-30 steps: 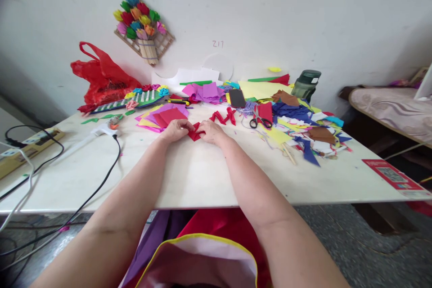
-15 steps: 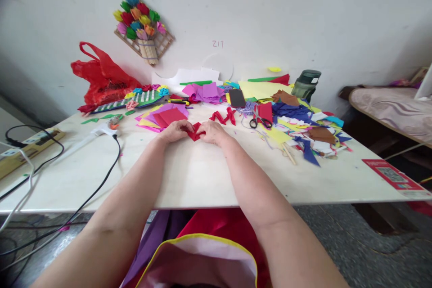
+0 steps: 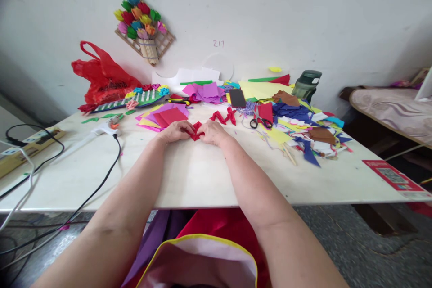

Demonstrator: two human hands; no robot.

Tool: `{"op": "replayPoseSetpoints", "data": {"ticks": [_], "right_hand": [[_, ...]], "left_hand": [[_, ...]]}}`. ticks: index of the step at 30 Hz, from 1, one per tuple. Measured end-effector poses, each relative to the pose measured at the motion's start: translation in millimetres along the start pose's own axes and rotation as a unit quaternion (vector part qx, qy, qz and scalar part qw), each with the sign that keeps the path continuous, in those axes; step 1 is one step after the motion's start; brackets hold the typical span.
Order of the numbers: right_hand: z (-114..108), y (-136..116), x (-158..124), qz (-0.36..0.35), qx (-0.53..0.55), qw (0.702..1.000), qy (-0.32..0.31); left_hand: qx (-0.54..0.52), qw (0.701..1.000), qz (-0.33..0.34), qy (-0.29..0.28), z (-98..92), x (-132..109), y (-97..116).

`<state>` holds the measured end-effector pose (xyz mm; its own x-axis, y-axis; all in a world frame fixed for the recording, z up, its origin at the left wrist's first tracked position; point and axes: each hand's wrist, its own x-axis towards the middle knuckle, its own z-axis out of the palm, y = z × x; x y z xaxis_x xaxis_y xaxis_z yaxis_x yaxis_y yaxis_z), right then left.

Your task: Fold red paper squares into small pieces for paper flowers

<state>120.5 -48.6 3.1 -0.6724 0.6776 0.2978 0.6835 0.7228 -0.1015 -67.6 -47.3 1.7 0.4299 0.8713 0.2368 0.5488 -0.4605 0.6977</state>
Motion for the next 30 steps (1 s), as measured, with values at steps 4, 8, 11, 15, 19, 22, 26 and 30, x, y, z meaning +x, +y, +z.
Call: {"op": "replayPoseSetpoints", "data": {"ticks": [4, 8, 11, 15, 19, 22, 26, 30], "right_hand": [[1.1, -0.6, 2.0, 0.009, -0.005, 1.000, -0.001], [3.1, 0.1, 5.0, 0.010, -0.026, 1.000, -0.007], [3.8, -1.1, 6.6, 0.014, -0.042, 0.999, -0.014], [3.8, -6.0, 7.9, 0.031, -0.063, 0.997, -0.018], [3.6, -9.1, 9.2, 0.052, -0.074, 0.996, -0.027], [4.7, -7.8, 10.0, 0.066, -0.058, 0.996, -0.025], [6.8, -3.6, 9.1, 0.079, -0.030, 0.996, -0.011], [6.2, 2.3, 5.6, 0.084, 0.012, 0.996, 0.010]], "left_hand": [[-0.006, 1.000, 0.007, -0.004, -0.3, 0.1, 0.8], [0.005, 1.000, 0.005, -0.005, -0.5, 0.0, 0.5], [0.007, 1.000, 0.006, -0.006, -0.6, 0.1, -0.2], [0.001, 1.000, 0.010, -0.005, -0.4, 0.6, -2.3], [-0.017, 1.000, 0.017, -0.007, -0.3, 0.7, -5.3], [-0.010, 1.000, 0.023, -0.016, -0.3, 0.8, -7.7], [0.000, 0.999, 0.040, -0.007, 0.2, 1.1, -9.8], [-0.006, 0.999, 0.050, 0.001, 0.9, 0.6, -9.6]]}}
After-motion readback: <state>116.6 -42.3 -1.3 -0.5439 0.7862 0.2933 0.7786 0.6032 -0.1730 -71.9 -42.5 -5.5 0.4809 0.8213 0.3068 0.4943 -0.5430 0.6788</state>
